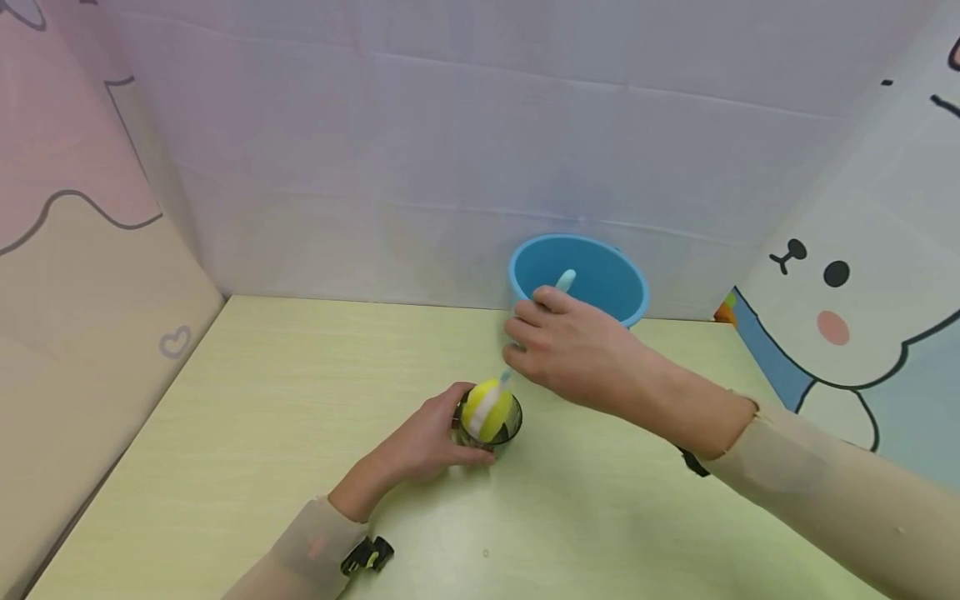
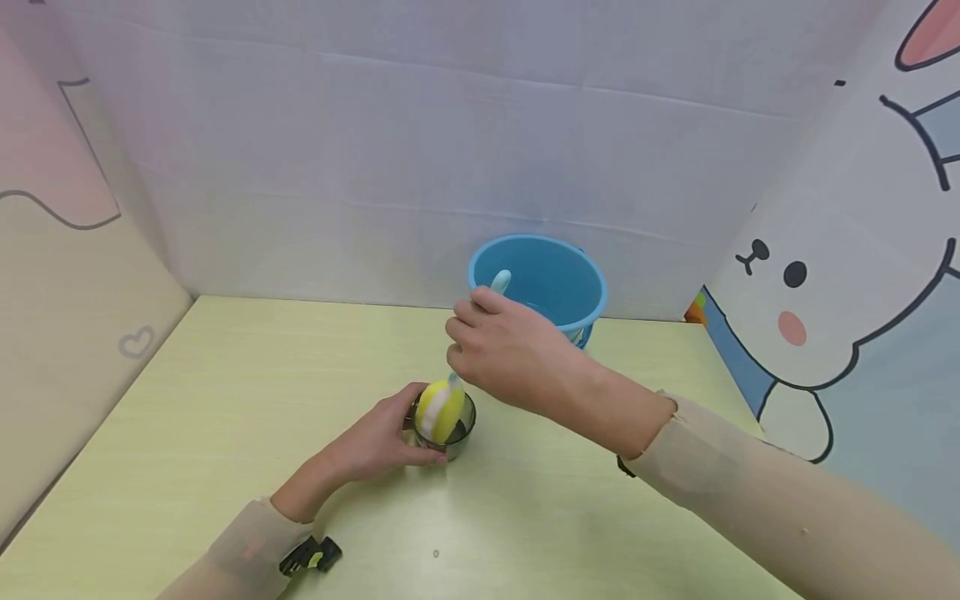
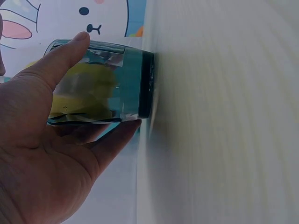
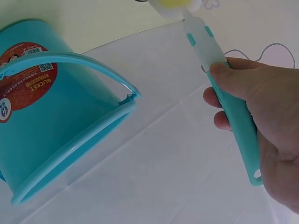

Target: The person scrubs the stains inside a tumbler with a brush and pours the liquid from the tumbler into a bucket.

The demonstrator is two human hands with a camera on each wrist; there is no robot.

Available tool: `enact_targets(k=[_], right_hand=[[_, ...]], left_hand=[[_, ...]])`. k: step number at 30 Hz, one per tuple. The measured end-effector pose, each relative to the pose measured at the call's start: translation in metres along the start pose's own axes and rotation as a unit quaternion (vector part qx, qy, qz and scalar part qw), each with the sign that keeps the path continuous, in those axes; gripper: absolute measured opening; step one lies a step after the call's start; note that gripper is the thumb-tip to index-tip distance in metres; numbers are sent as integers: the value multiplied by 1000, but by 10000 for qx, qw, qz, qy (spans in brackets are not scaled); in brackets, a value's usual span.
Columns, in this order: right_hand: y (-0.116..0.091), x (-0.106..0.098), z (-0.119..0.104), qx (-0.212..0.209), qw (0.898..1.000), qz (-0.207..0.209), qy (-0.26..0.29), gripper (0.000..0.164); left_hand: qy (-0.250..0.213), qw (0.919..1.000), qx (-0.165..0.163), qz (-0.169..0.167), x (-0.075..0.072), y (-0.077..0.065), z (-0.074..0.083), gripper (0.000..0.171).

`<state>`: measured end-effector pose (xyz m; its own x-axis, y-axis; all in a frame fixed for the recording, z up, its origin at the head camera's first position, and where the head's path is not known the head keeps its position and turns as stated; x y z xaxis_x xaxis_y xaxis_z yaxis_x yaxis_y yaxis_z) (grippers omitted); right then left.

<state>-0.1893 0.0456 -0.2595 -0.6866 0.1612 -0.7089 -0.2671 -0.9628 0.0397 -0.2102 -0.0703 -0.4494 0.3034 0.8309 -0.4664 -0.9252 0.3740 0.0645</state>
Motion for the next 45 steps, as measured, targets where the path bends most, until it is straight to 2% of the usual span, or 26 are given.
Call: enact_targets(k=[9,27,45], right_hand=[[-2,3,4,41,9997,-247,62,40],[-12,1,12,174,9995,-226,156,35],[-21,-3,16,220,9990,-268,264,47]], left_hand=[[113,9999,-32,13,-1,-1,1,89],[205,9998,-20,60,-2,-2,1,91],[182,9998,-15,78,-2,-1,2,90]])
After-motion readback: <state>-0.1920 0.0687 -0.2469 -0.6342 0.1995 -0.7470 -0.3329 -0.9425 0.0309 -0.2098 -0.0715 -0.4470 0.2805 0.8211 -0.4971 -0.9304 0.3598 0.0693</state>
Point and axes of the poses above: each hand's wrist, its own y-axis towards the middle knuckle, its own x-axis out of the palm, z = x × y, the point moved 8 cm from there along y, towards the middle knuckle, and after that the axes turned 7 degrees about z, right-handed, at the moved point
